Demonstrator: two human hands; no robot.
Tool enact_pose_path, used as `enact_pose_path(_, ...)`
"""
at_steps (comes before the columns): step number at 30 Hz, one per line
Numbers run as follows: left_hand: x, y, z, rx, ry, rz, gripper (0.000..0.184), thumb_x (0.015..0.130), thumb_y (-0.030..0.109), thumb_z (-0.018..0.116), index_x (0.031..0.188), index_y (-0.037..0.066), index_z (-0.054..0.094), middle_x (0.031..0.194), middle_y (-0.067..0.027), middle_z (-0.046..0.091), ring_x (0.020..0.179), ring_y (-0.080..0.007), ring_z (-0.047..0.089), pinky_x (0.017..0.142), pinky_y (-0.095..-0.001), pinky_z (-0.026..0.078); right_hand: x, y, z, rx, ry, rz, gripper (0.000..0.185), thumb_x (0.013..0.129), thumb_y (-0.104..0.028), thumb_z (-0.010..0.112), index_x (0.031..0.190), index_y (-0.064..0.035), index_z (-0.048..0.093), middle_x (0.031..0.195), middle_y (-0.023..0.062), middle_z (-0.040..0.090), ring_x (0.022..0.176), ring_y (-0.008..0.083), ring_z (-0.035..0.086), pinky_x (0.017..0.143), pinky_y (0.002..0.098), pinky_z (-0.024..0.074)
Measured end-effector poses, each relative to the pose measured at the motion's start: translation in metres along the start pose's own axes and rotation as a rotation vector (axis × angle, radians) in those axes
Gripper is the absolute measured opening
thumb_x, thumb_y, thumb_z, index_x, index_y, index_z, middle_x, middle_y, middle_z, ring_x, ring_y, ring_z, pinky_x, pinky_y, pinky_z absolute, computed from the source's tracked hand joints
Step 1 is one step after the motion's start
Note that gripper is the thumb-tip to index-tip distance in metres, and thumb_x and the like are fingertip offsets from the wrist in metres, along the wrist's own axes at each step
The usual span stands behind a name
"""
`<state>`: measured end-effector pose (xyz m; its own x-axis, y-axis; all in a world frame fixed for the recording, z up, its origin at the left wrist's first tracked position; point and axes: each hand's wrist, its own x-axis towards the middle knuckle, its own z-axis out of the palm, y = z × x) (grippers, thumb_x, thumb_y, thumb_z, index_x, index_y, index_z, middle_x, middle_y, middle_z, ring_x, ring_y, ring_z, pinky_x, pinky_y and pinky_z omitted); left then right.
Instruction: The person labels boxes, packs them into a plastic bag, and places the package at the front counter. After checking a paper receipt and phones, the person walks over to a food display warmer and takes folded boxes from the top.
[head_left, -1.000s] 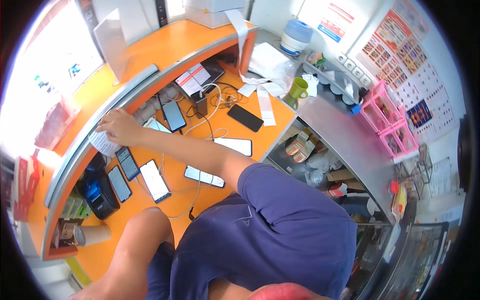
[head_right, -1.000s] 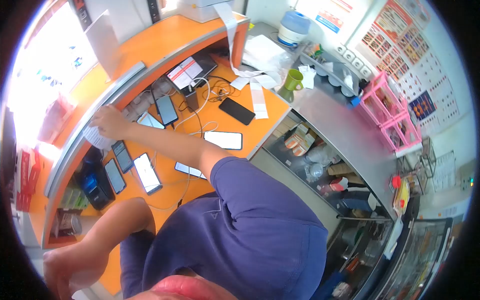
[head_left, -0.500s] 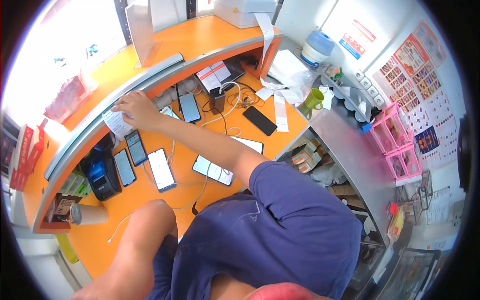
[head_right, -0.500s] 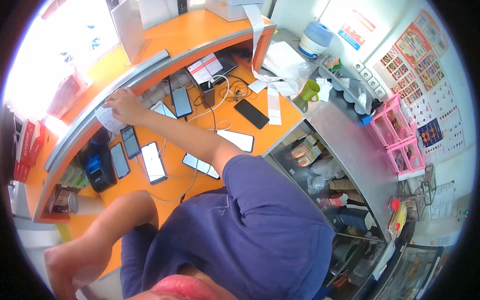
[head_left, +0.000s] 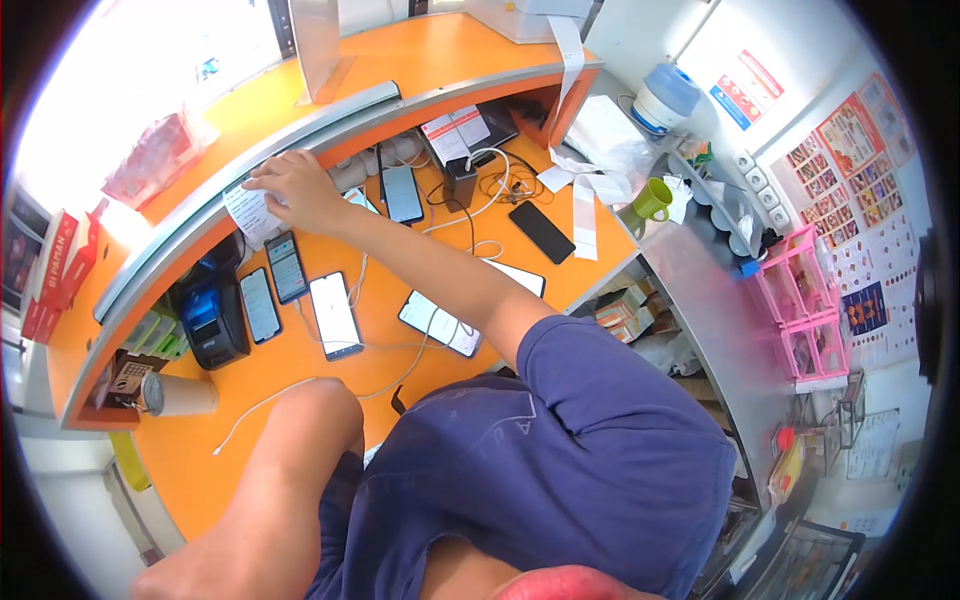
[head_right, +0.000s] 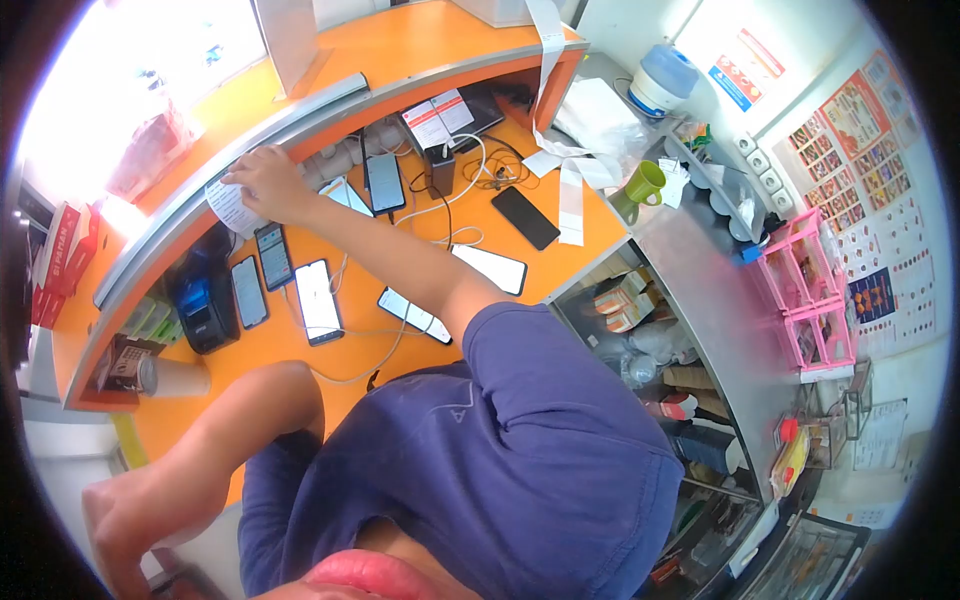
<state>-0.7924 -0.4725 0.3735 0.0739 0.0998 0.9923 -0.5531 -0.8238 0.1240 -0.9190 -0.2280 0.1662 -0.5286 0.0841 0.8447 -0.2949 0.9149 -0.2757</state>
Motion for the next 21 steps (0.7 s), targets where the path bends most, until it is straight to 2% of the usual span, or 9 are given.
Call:
enact_pose_path(2,-0.001,0.002,0.004,0.038,0.058,0.010,0.029,0.081,-0.003,0.038,0.060,0.012,0.051,0.060,-0.0028,0.048,0.063,-0.0150,0.050,0.082,-0.0287,0.044,-0.001,0.001,0.000,-0.014,-0.003,-0.006,0.029,0.074,-0.009,0.061,0.102,-0.0154,0.066,0.100,0.0022,0.060,0.100,0.0208,0.052,0.092,0.0383,0.0353)
enact_pose_path(5,-0.003,0.001,0.004,0.062,0.092,0.029,0.026,0.083,0.012,0.040,0.058,0.013,0.048,0.057,-0.0011,0.047,0.059,-0.0143,0.048,0.080,-0.0299,0.043,-0.003,0.003,0.002,-0.025,0.007,-0.017,0.030,0.074,-0.010,0.061,0.103,-0.0153,0.066,0.103,0.0026,0.061,0.101,0.0211,0.052,0.092,0.0388,0.0358)
enact_pose_path(9,-0.017,-0.006,-0.003,0.071,0.170,0.104,0.034,0.085,0.031,0.041,0.054,0.015,0.045,0.054,0.0011,0.047,0.055,-0.0133,0.045,0.078,-0.0315,0.041,-0.002,0.000,-0.003,0.010,0.009,-0.010,0.031,0.075,-0.010,0.061,0.105,-0.0156,0.065,0.106,0.0025,0.061,0.100,0.0219,0.053,0.091,0.0403,0.0370)
enact_pose_path(12,-0.039,-0.018,-0.018,0.104,0.348,0.145,0.045,0.086,0.046,0.043,0.052,0.016,0.042,0.052,0.0028,0.046,0.051,-0.0125,0.043,0.077,-0.0326,0.040,-0.002,0.004,-0.004,0.068,-0.086,0.035,0.034,0.078,-0.013,0.059,0.111,-0.0152,0.063,0.118,0.0052,0.059,0.113,0.0234,0.051,0.103,0.0434,0.0316)
enact_pose_path(15,-0.080,-0.032,-0.051,0.239,0.611,0.057,0.057,0.087,0.061,0.044,0.049,0.018,0.040,0.049,0.0046,0.046,0.047,-0.0118,0.041,0.076,-0.0338,0.039,-0.005,0.008,-0.007,0.104,-0.196,0.083,0.039,0.082,-0.015,0.057,0.121,-0.0154,0.057,0.132,0.0059,0.050,0.125,0.0240,0.043,0.109,0.0452,0.0237)
enact_pose_path(16,-0.104,-0.036,-0.068,0.364,0.664,-0.077,0.061,0.085,0.067,0.041,0.051,0.016,0.039,0.046,0.0060,0.039,0.047,-0.0119,0.034,0.072,-0.0352,0.036,-0.004,0.007,-0.010,0.083,-0.225,0.066,0.041,0.083,-0.016,0.056,0.124,-0.0158,0.055,0.135,0.0055,0.047,0.127,0.0241,0.041,0.110,0.0457,0.0223)
enact_pose_path(18,-0.147,-0.045,-0.077,0.650,1.010,-0.508,0.060,0.092,0.059,0.028,0.063,0.009,0.045,0.055,-0.0008,0.039,0.057,-0.0152,0.039,0.069,-0.0323,0.034,-0.002,0.003,-0.014,0.045,-0.238,0.033,0.042,0.084,-0.016,0.056,0.126,-0.0162,0.053,0.137,0.0054,0.045,0.128,0.0246,0.040,0.110,0.0459,0.0220)
enact_pose_path(19,-0.186,-0.049,-0.083,0.635,1.042,-0.615,0.060,0.095,0.054,0.023,0.066,0.006,0.045,0.060,-0.0035,0.044,0.062,-0.0167,0.042,0.067,-0.0309,0.035,-0.002,0.001,-0.015,0.019,-0.245,0.021,0.043,0.084,-0.017,0.056,0.127,-0.0163,0.052,0.138,0.0053,0.044,0.129,0.0248,0.039,0.110,0.0459,0.0218)
enact_pose_path(21,-0.278,-0.048,-0.076,0.951,1.091,-0.925,0.060,0.097,0.051,0.021,0.064,0.006,0.045,0.061,-0.0040,0.046,0.062,-0.0144,0.045,0.062,-0.0281,0.034,-0.002,0.000,-0.017,0.017,-0.253,0.012,0.044,0.084,-0.017,0.057,0.128,-0.0167,0.052,0.140,0.0048,0.042,0.129,0.0250,0.038,0.110,0.0458,0.0213)
